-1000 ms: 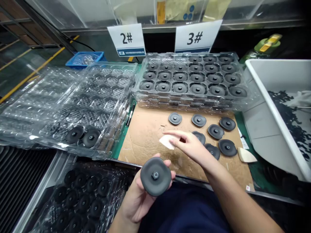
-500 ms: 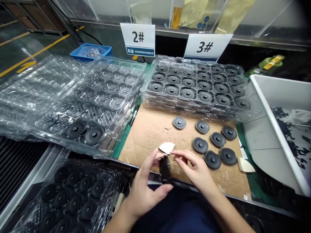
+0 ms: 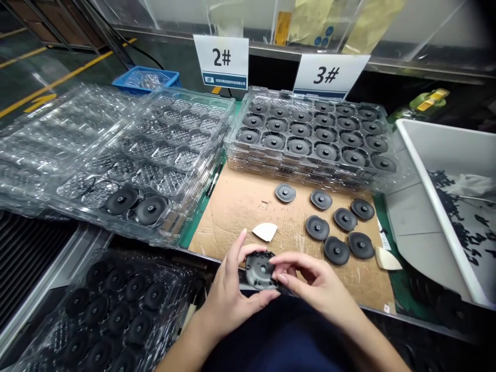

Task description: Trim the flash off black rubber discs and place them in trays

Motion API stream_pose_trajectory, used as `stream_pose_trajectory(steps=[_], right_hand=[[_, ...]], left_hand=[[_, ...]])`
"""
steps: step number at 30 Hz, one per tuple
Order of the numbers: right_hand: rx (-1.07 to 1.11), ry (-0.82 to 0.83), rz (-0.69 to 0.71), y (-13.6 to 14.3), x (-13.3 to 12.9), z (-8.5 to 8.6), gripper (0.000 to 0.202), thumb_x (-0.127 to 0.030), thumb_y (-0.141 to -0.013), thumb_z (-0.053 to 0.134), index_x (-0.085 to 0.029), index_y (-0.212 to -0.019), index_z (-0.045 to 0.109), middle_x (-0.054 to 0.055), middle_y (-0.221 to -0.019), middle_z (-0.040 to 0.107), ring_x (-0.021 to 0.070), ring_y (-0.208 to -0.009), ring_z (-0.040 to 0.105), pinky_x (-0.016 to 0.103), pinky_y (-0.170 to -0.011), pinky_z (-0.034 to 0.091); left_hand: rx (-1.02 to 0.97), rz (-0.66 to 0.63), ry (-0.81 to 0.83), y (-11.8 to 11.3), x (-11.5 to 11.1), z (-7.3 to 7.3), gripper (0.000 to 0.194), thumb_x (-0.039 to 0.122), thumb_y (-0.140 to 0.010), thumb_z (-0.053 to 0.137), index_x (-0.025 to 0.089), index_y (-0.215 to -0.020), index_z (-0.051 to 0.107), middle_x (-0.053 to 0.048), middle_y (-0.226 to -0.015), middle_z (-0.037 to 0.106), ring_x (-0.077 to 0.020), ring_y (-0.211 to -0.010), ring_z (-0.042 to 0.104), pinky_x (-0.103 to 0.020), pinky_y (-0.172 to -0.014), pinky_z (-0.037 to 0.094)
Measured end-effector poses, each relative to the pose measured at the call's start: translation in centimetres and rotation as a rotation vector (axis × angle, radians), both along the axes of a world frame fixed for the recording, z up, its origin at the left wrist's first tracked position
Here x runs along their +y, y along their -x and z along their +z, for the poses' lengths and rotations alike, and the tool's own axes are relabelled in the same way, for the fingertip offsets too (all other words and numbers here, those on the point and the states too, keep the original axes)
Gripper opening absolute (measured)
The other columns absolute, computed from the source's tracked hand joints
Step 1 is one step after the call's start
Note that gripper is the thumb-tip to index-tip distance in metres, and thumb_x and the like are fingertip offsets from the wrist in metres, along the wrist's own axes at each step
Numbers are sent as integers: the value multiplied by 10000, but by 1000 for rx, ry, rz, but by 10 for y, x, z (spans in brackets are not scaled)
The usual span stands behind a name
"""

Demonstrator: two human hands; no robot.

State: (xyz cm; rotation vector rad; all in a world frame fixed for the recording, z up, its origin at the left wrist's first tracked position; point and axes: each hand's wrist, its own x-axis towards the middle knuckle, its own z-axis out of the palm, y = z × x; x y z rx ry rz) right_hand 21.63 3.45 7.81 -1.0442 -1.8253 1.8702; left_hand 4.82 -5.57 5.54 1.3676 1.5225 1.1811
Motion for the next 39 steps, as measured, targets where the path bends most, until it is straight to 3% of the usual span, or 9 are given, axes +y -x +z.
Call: stream_pose_trajectory(steps=[10, 20, 22, 24, 26, 29, 32, 36, 39], right_hand=[[178, 426, 230, -4, 8, 20, 144, -241, -702, 719, -172, -818, 673, 2, -741, 678, 110, -687, 618, 227, -668, 485], [222, 452, 9, -28, -3, 6, 115, -209, -686, 739, -172, -774, 676, -2, -727, 687, 94, -673, 641, 183, -645, 497], [244, 415, -26, -34, -2, 1, 102, -216, -699, 730, -182, -778, 674, -6, -735, 685, 96, -689, 641, 184, -659, 498], [218, 383, -58, -39, 0, -6, 127, -244, -709, 722, -188, -808, 666, 1, -747, 685, 114, -708, 645, 206, -680, 505], [138, 317, -77, -43, 3, -16, 149, -287, -735, 693, -191, -843, 658, 13, -742, 681, 137, -711, 646, 230, -677, 510], [26, 107, -90, -47, 7, -36, 179, -326, -804, 585, -202, -911, 658, 45, -824, 677, 185, -806, 639, 292, -741, 507], [-2, -65, -59, -49, 10, -61, 223, -321, -822, 484, -203, -862, 669, 61, -869, 667, 214, -866, 623, 331, -794, 491], [-62, -127, 93, -49, 11, -97, 269, -290, -815, 407, -192, -834, 657, 38, -706, 638, 187, -694, 623, 295, -674, 495], [-102, -184, 166, -47, 11, -114, 269, -249, -814, 391, -198, -889, 645, 39, -786, 653, 183, -773, 626, 287, -738, 473]], left_hand=[[-464, -155, 203, -8, -8, 10, 967, 361, -623, 734, 276, -1374, 131, -78, -1065, 609, -270, -1044, 542, -406, -970, 321], [-339, -136, 127, -20, -1, 16, 850, 285, -636, 736, 312, -1339, 259, -78, -1182, 578, -249, -1100, 517, -363, -968, 328], [-266, -198, 178, -21, 5, 17, 723, 293, -547, 791, 277, -1205, 491, -68, -1103, 620, -249, -1020, 552, -330, -902, 373], [-214, -263, 274, -22, 10, 16, 408, 331, -484, 813, 205, -850, 681, -40, -836, 674, -208, -797, 590, -283, -744, 418], [-216, -247, 353, -22, 12, 12, 295, 421, -525, 771, 159, -561, 642, -2, -559, 602, -143, -566, 531, -247, -566, 395], [-200, -15, 353, -9, 11, 6, 418, 521, -705, 593, 142, -530, 581, 7, -485, 535, -113, -479, 481, -227, -475, 370], [-109, 319, 277, 29, 5, 12, 394, 484, -828, 435, 151, -696, 600, -20, -599, 611, -138, -553, 551, -260, -550, 441], [179, 731, 142, 110, -6, 47, 413, 534, -811, 418, 173, -890, 602, -39, -816, 664, -183, -709, 611, -351, -738, 480], [526, 923, 134, 175, -10, 76, 313, 459, -775, 542, 176, -886, 617, -43, -987, 639, -249, -1021, 543, -413, -950, 366]])
